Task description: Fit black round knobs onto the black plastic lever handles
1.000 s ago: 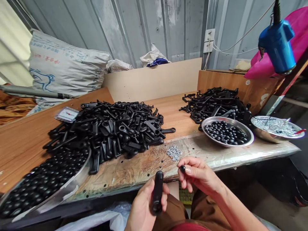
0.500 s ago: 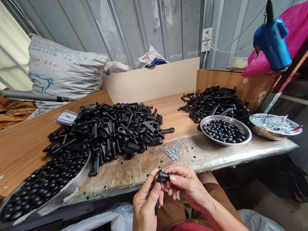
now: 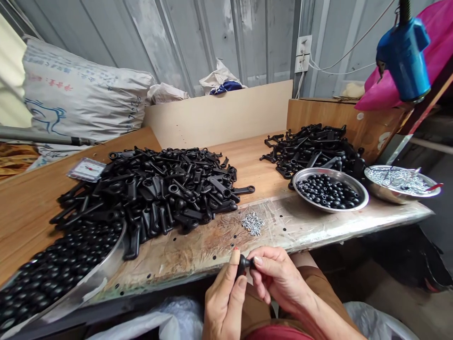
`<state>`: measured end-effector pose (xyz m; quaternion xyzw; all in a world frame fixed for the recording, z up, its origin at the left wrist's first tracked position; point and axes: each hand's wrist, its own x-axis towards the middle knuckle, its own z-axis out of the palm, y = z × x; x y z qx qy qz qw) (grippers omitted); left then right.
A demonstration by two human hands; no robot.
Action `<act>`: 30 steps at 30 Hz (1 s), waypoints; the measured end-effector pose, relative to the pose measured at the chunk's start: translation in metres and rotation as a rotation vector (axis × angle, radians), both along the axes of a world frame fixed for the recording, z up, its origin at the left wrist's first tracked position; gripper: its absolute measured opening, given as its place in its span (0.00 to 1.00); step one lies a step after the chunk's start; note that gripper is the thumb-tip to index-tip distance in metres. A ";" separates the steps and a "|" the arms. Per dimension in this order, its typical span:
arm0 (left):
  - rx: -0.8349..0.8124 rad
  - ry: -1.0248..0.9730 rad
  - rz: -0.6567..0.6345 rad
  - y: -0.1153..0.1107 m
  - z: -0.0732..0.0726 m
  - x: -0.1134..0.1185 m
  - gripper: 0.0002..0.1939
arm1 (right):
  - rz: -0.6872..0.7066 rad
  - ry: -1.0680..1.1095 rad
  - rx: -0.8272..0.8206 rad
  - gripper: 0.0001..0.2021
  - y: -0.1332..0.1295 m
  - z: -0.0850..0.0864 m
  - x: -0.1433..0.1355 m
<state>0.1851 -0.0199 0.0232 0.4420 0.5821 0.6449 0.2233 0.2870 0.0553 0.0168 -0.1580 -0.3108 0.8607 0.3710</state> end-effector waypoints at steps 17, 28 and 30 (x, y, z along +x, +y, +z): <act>-0.026 -0.036 -0.022 0.018 -0.028 -0.005 0.19 | 0.066 -0.167 -0.100 0.22 0.022 0.010 0.001; -0.072 -0.101 -0.089 0.023 -0.021 -0.005 0.20 | 0.134 -0.073 -0.056 0.21 0.024 -0.001 0.010; -0.128 -0.094 -0.045 0.021 -0.022 -0.003 0.24 | 0.151 -0.071 -0.038 0.23 0.023 -0.001 0.013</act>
